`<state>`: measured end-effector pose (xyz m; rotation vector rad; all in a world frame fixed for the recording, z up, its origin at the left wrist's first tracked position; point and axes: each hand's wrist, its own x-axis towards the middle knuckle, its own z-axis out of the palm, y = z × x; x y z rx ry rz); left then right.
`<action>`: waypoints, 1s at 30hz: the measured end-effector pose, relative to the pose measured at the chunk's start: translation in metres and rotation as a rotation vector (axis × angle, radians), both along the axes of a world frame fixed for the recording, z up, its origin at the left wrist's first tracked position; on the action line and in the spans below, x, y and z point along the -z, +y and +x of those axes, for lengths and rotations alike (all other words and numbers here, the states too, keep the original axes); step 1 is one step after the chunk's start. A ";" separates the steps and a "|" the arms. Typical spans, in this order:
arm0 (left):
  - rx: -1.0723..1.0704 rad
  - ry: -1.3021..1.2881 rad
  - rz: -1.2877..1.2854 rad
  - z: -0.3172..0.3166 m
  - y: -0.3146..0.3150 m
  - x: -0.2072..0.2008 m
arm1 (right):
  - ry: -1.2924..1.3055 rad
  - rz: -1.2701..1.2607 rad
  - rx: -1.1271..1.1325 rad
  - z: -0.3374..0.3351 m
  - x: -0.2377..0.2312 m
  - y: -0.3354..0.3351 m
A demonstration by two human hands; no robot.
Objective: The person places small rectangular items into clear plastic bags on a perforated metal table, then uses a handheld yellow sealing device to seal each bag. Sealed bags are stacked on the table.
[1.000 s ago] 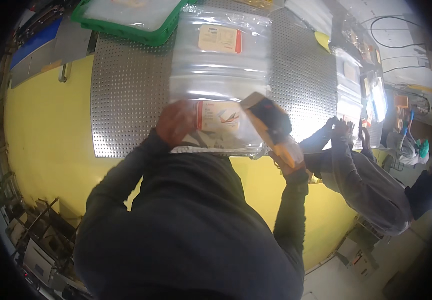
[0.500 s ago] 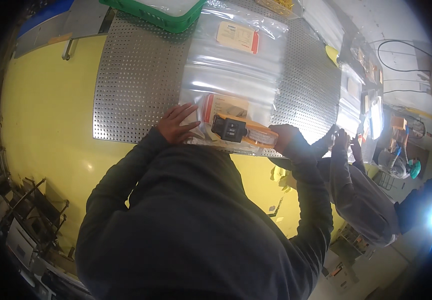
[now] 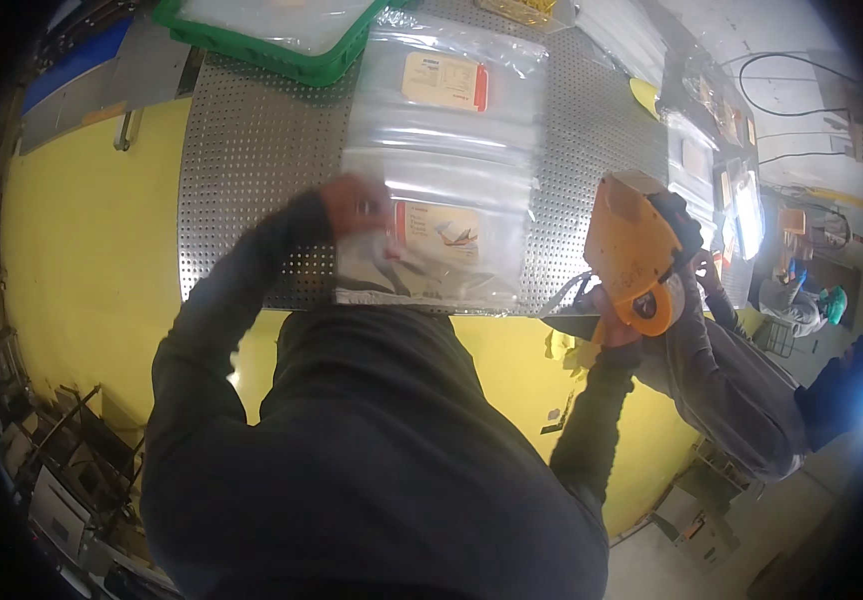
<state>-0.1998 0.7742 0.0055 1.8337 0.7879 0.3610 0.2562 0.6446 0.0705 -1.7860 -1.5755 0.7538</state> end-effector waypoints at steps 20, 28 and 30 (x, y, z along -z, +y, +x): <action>-0.266 0.254 0.556 -0.012 -0.121 0.060 | -0.597 -0.397 -0.689 -0.067 0.008 0.038; -0.271 0.250 0.609 -0.011 -0.121 0.060 | -0.822 -0.389 -0.725 -0.059 0.000 0.066; -0.277 0.242 0.619 -0.011 -0.120 0.060 | -0.889 -0.625 -0.652 -0.033 -0.004 0.067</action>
